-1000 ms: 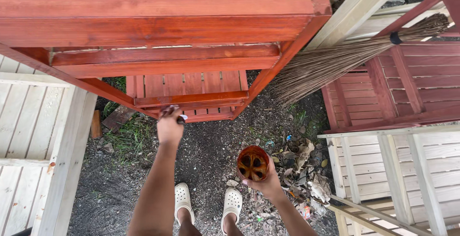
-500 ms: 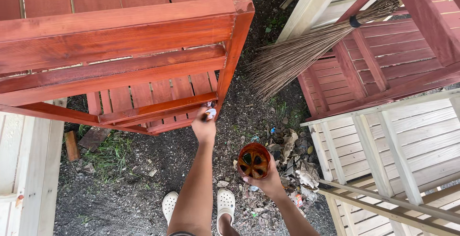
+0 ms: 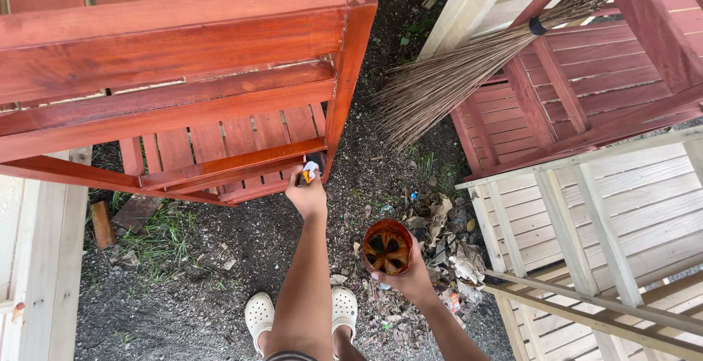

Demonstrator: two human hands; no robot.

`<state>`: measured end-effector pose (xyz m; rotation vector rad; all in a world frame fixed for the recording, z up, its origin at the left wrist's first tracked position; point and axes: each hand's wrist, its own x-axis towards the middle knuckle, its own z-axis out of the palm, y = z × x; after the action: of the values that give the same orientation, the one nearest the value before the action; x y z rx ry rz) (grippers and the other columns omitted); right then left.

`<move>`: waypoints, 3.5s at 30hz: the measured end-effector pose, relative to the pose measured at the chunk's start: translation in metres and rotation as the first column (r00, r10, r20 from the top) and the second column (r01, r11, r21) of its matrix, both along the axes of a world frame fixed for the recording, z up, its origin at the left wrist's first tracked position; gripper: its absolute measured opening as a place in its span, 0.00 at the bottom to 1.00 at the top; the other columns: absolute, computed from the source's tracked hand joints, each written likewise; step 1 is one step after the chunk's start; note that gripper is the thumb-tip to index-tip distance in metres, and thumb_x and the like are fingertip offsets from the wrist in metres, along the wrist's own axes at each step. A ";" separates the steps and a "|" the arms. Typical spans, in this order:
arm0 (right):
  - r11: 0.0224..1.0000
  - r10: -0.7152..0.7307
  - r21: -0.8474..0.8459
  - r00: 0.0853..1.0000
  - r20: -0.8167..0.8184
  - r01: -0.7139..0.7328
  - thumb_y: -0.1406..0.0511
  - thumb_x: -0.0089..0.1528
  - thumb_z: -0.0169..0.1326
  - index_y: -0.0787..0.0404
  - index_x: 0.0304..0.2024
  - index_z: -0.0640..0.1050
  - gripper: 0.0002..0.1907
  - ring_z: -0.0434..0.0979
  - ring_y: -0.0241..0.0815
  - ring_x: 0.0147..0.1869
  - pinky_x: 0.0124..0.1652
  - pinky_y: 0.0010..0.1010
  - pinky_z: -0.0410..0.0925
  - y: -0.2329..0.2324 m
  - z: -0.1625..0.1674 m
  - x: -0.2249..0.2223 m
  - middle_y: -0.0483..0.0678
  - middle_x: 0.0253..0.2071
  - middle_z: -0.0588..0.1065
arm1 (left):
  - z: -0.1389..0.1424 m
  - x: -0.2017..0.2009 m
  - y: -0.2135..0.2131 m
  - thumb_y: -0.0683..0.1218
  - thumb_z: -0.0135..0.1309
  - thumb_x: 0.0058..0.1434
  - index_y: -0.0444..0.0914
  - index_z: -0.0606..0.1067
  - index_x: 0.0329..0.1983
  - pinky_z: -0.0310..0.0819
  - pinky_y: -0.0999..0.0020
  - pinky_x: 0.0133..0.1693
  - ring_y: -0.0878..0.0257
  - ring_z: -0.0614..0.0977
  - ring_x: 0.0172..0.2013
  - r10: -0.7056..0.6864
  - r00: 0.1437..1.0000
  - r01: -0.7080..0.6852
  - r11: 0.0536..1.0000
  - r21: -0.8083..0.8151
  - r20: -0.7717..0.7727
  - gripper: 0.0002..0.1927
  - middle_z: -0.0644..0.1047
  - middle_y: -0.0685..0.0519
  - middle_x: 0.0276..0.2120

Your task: The person applies reddish-brown stain or paint with a brush to wooden chairs and a small wooden bench, holding a cut plastic container of stain in one hand. They dip the brush, coat the slats and frame of an upright chair, then reposition and kneel to coat the legs and lower rails of another piece.

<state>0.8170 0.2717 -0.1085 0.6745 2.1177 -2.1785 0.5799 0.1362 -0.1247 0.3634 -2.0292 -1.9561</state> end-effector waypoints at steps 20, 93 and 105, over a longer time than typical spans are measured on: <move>0.971 0.239 0.017 0.971 -0.026 -0.239 0.67 0.45 0.75 0.58 0.66 0.58 0.53 0.71 0.45 0.68 0.66 0.39 0.67 -0.072 0.007 -0.048 0.50 0.62 0.70 | 0.028 -0.021 -0.253 0.34 0.60 0.60 0.35 0.77 0.43 0.74 0.56 0.42 0.48 0.80 0.38 0.337 0.935 -0.347 0.812 -0.470 -0.108 0.10 0.78 0.44 0.38; 0.901 0.431 0.117 0.834 -0.344 -0.418 0.68 0.42 0.76 0.59 0.70 0.60 0.57 0.71 0.44 0.69 0.66 0.38 0.67 -0.437 0.195 -0.089 0.50 0.64 0.70 | 0.258 0.107 -0.497 0.44 0.74 0.41 0.42 0.82 0.36 0.65 0.55 0.54 0.51 0.67 0.52 -0.505 0.860 0.381 0.726 -0.572 -0.068 0.18 0.72 0.52 0.45; 0.803 0.565 0.355 0.800 -0.199 -0.479 0.62 0.41 0.77 0.52 0.72 0.55 0.63 0.62 0.54 0.74 0.70 0.41 0.62 -0.666 0.166 -0.194 0.54 0.67 0.59 | 0.196 0.008 -0.718 0.36 0.66 0.52 0.35 0.80 0.47 0.77 0.70 0.46 0.66 0.83 0.42 -0.436 0.881 0.431 0.900 0.067 0.182 0.18 0.83 0.50 0.41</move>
<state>0.6234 -0.3942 0.0579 -0.2657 2.4054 -1.7565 0.5880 -0.5819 0.0713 0.1074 -2.3776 -2.2804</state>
